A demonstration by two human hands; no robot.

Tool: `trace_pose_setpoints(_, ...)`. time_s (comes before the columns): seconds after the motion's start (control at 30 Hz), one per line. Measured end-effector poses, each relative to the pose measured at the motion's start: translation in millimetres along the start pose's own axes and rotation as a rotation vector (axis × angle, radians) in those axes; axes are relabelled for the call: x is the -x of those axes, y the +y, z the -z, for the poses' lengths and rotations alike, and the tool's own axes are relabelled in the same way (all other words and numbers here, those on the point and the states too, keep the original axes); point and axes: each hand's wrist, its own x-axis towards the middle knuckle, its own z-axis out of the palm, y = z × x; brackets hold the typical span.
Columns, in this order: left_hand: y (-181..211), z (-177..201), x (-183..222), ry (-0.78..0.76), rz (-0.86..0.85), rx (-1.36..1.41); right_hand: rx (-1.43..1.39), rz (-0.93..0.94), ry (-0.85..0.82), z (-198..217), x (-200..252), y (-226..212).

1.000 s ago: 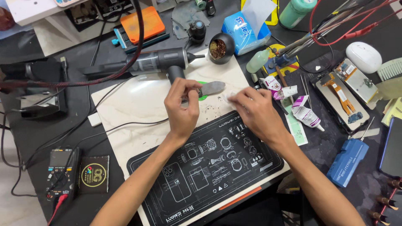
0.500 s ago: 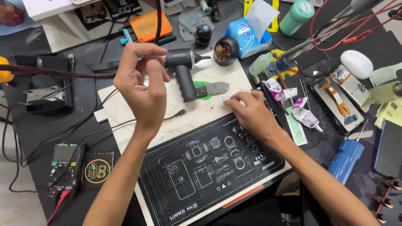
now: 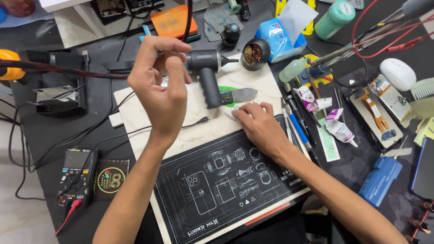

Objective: The person applies adhesive to a component, places the component into a phone chassis, and then uses a screwdriver to secure screws onto the back of a laptop.

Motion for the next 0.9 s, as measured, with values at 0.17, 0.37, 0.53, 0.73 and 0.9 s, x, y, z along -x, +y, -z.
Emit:
trace_pose_setpoints(0.17,-2,-1,1,-0.002,-0.004,-0.009,-0.003,0.215,-0.027,-16,6,-37)
trace_pose_setpoints(0.37,-2,1,0,-0.027,-0.009,0.001,0.035,0.186,-0.017,-24,-2,-26)
trace_pose_setpoints(0.53,-5,1,0,-0.015,0.005,-0.018,0.075,0.021,0.068,-3,18,9)
trace_pose_setpoints(0.73,-5,-6,3,-0.026,0.026,-0.016,0.106,-0.007,0.132,7,17,37)
trace_pose_setpoints(0.9,-3,-3,1,-0.033,-0.008,-0.007,0.085,-0.067,0.117,11,15,40)
